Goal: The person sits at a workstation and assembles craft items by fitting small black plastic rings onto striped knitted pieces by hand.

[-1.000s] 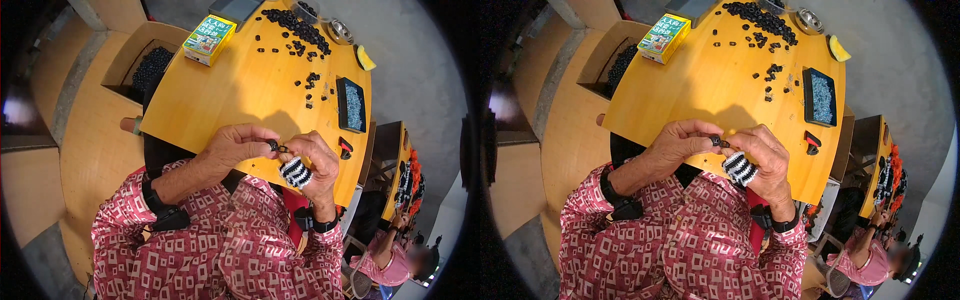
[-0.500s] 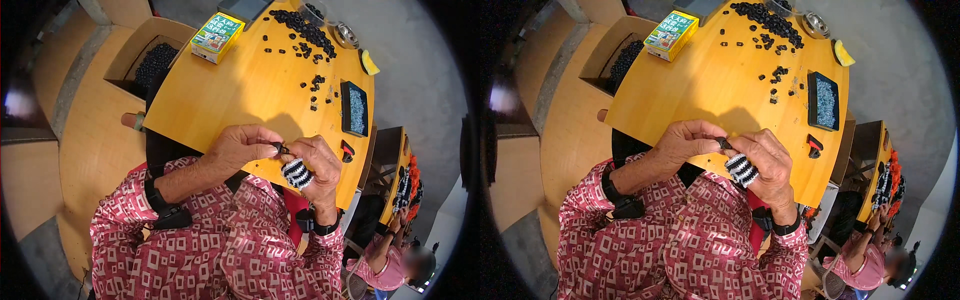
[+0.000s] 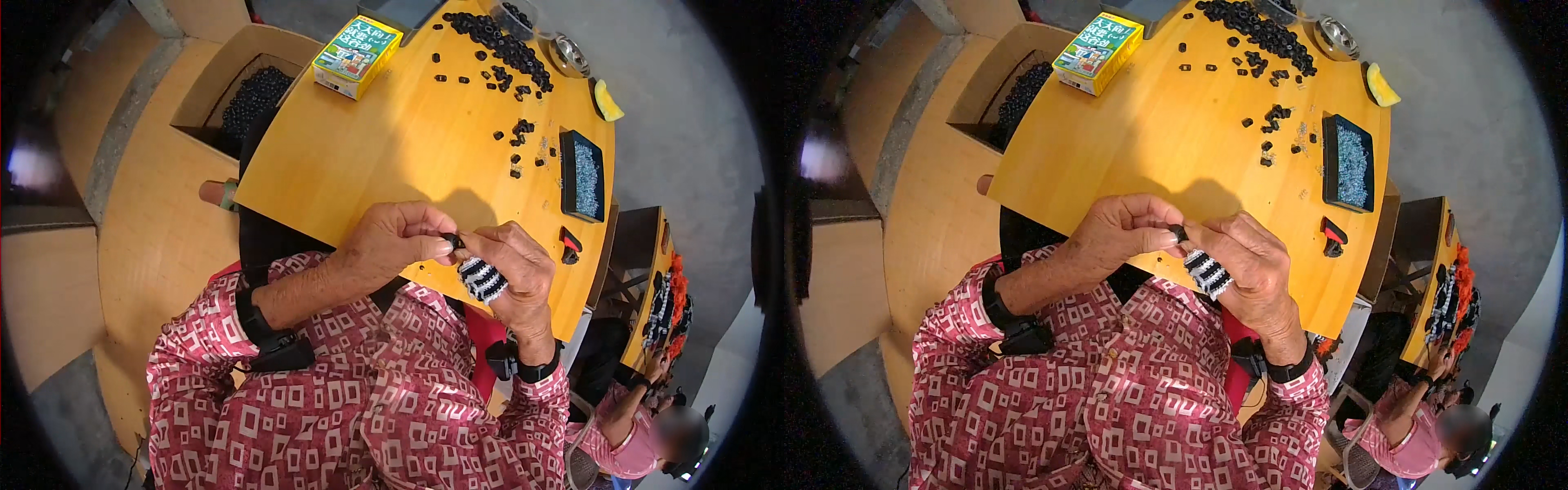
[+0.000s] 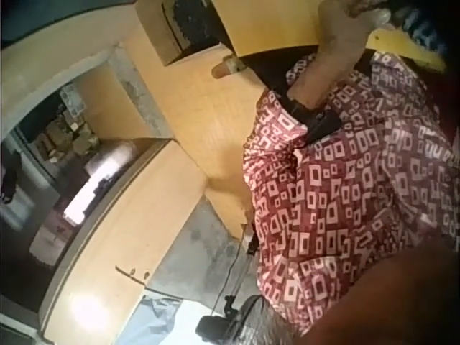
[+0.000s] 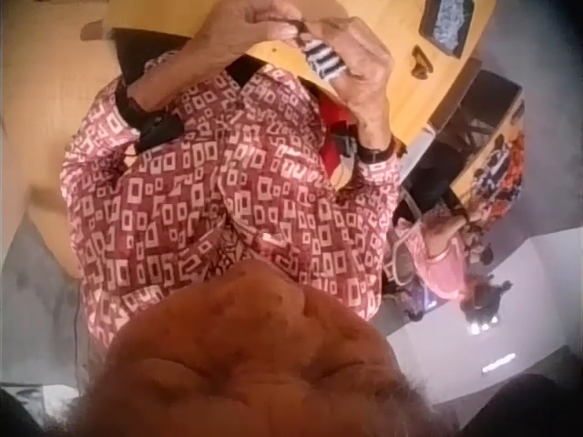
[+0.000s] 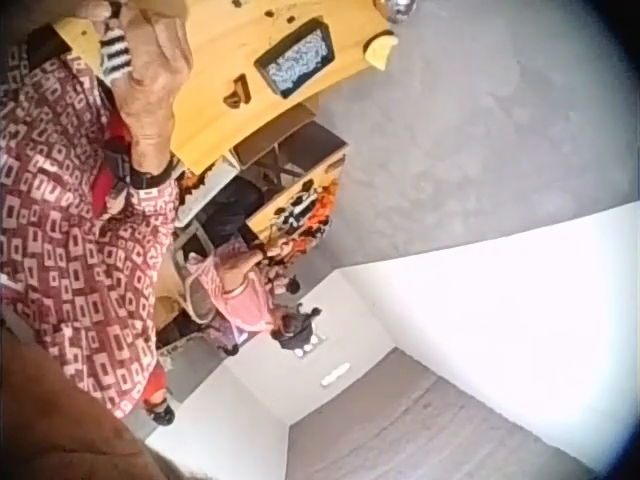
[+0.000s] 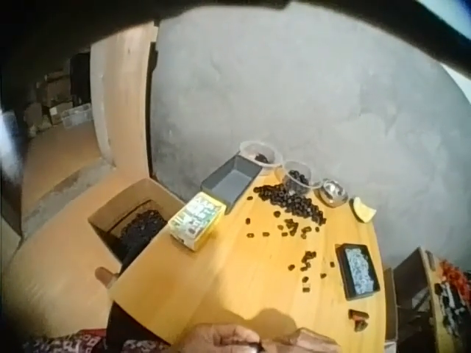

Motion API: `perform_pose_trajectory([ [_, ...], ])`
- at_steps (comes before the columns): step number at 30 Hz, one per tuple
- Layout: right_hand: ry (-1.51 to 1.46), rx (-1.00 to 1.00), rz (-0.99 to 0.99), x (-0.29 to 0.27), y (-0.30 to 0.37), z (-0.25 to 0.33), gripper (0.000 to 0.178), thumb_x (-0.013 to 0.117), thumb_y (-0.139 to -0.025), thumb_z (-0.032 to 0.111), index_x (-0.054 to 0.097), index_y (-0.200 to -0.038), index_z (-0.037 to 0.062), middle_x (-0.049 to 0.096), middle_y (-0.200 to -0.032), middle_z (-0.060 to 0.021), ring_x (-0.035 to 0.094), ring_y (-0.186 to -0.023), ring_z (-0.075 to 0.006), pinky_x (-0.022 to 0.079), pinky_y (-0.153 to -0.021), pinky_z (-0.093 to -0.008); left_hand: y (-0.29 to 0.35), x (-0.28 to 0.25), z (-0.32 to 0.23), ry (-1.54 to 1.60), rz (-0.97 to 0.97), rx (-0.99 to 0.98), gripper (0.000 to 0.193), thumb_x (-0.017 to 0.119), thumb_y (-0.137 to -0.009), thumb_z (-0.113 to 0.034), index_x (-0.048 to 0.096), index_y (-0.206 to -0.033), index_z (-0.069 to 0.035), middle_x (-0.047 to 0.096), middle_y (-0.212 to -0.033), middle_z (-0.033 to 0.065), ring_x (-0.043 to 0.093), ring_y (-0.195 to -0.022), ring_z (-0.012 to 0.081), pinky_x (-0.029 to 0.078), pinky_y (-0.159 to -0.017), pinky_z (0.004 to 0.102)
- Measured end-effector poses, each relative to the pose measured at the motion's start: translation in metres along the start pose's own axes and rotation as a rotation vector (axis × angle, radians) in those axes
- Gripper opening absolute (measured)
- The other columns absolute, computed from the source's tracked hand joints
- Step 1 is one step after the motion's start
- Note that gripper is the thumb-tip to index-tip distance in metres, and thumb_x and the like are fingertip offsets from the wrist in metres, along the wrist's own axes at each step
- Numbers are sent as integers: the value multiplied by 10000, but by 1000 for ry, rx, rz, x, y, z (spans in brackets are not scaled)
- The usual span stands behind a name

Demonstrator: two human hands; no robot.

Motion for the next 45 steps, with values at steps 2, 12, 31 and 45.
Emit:
perform_pose_trajectory([
  [2,-8,-17,-36,1,2,0,340,773,-668,-13,708,-1002,-18,661,-871,-133,643,-755,-251,518,-662,-317,-1,0,1,-35,-9,8,236,614,-927,-62,605,-1125,66,684,-986,88,657,-923,131,522,-836,251],
  [12,197,-26,-259,23,19,5,407,825,-710,24,669,-1085,-5,658,-905,-148,646,-774,-225,526,-651,-298,2,3,4,-36,-58,-19,262,611,-928,-67,607,-1149,73,691,-972,101,661,-879,132,529,-795,259],
  [31,240,8,-227,21,14,12,478,812,-673,44,651,-1117,-34,630,-881,-127,596,-773,-269,492,-694,-360,-1,2,-4,-102,-25,-58,174,645,-926,-106,683,-1035,24,674,-926,19,597,-881,78,477,-814,237],
  [45,375,-34,-183,22,18,10,451,715,-694,77,640,-1117,-58,589,-914,-160,588,-809,-307,479,-744,-406,0,5,-9,-196,-90,2,209,654,-912,-108,677,-1037,58,687,-877,37,608,-794,71,501,-710,218],
])
Point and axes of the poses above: each hand's wrist, its own y-axis away from the middle knuckle, its own x-axis out of the palm, z = x × y, the point moved 5 cm from there along -y, towards the middle knuckle
